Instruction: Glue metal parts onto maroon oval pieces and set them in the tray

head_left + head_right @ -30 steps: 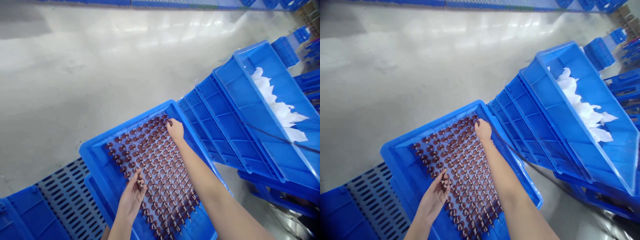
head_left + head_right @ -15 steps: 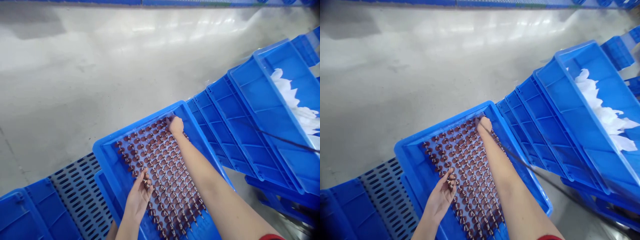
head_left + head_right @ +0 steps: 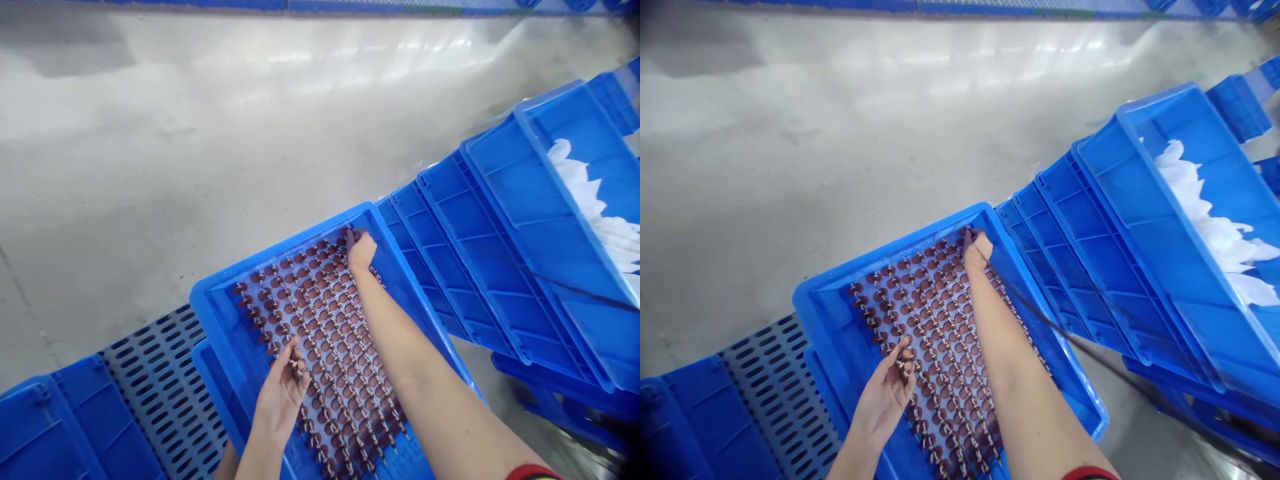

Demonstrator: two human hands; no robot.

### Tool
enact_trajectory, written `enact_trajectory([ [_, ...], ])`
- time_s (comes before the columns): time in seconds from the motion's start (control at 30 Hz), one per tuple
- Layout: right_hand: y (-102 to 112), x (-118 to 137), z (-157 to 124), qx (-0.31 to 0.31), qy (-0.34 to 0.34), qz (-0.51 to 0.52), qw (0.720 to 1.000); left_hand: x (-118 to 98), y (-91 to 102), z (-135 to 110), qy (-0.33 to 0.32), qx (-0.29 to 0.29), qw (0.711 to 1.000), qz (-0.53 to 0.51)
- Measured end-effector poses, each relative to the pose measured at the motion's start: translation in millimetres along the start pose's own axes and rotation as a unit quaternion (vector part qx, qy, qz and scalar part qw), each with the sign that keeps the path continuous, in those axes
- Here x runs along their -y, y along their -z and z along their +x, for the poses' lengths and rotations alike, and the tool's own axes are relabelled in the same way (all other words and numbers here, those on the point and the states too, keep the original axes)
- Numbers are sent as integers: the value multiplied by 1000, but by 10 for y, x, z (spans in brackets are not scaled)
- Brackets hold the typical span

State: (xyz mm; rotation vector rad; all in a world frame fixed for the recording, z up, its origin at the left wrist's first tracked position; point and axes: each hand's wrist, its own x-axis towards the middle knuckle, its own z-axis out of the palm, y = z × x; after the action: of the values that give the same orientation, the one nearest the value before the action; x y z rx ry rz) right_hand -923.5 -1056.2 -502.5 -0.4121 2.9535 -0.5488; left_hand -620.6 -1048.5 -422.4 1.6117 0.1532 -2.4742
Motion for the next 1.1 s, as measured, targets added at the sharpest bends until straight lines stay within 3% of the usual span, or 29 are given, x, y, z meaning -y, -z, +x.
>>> enact_trajectory([
  [0.17,-60,13,12,-21,-30,16,999,10,7,8,5,-1,1000,-1],
  [0.43,-54,24,50,10,-57,-9,998,10,-8,2,5,-2,1000,0],
  [0.87,256,-196,-71,32,2,-90,995,30,81,52,4,8,1000,-5],
  [1.1,227,-184,-36,63,25,-124,990,18,59,43,7,2,1000,-5],
])
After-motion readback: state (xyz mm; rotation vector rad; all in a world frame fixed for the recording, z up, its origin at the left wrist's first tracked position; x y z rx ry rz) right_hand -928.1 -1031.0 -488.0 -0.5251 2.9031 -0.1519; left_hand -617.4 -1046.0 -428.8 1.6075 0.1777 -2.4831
